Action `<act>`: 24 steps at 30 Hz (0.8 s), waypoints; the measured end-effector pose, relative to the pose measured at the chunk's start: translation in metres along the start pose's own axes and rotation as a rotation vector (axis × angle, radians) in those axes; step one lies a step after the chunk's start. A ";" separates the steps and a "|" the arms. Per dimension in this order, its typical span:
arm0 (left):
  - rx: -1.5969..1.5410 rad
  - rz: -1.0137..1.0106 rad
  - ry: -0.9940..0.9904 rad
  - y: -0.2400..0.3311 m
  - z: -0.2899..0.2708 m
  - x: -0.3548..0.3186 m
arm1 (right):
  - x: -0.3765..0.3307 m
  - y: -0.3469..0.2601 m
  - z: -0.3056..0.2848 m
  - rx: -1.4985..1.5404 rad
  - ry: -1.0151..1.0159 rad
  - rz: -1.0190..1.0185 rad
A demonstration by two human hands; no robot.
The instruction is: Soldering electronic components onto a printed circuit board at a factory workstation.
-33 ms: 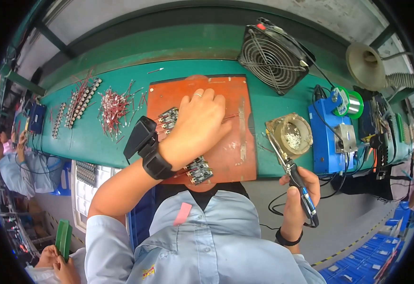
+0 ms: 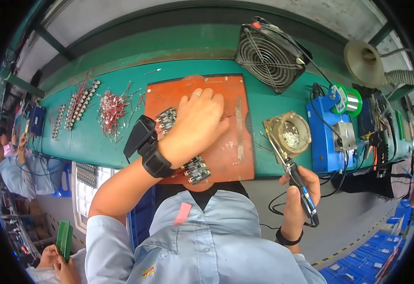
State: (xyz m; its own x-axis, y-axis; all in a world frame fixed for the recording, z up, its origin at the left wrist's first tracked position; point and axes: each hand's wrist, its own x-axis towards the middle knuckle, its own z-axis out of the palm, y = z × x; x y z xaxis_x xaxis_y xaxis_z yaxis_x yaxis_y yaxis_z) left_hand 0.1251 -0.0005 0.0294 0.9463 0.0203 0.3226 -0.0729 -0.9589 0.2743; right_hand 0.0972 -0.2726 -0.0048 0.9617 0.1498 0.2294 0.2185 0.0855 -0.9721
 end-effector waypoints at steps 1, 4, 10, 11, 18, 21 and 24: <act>0.000 -0.008 -0.021 0.002 0.004 0.003 | 0.000 0.001 -0.004 0.004 0.014 0.001; -0.006 -0.002 -0.073 0.004 0.005 0.006 | 0.003 0.002 -0.012 0.027 0.036 -0.004; 0.130 0.059 -0.123 0.012 0.004 0.008 | 0.000 0.000 -0.023 0.077 0.042 -0.010; 0.132 0.088 -0.113 0.011 0.004 0.008 | -0.001 -0.001 -0.024 0.078 0.043 -0.014; 0.149 0.141 -0.050 0.007 -0.001 0.003 | -0.003 -0.001 -0.033 0.086 0.074 -0.056; -0.199 0.026 -0.151 0.002 -0.010 0.007 | -0.006 -0.001 -0.034 0.094 0.055 -0.044; -0.507 -0.141 -0.140 -0.006 -0.025 0.008 | -0.007 0.001 -0.033 0.067 0.074 -0.038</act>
State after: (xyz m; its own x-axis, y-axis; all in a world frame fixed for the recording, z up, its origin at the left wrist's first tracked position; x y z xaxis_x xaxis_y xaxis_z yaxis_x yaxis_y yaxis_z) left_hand 0.1256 0.0125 0.0532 0.9882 0.0683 0.1371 -0.0520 -0.6922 0.7198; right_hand 0.0963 -0.3057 -0.0086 0.9632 0.0720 0.2591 0.2458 0.1554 -0.9568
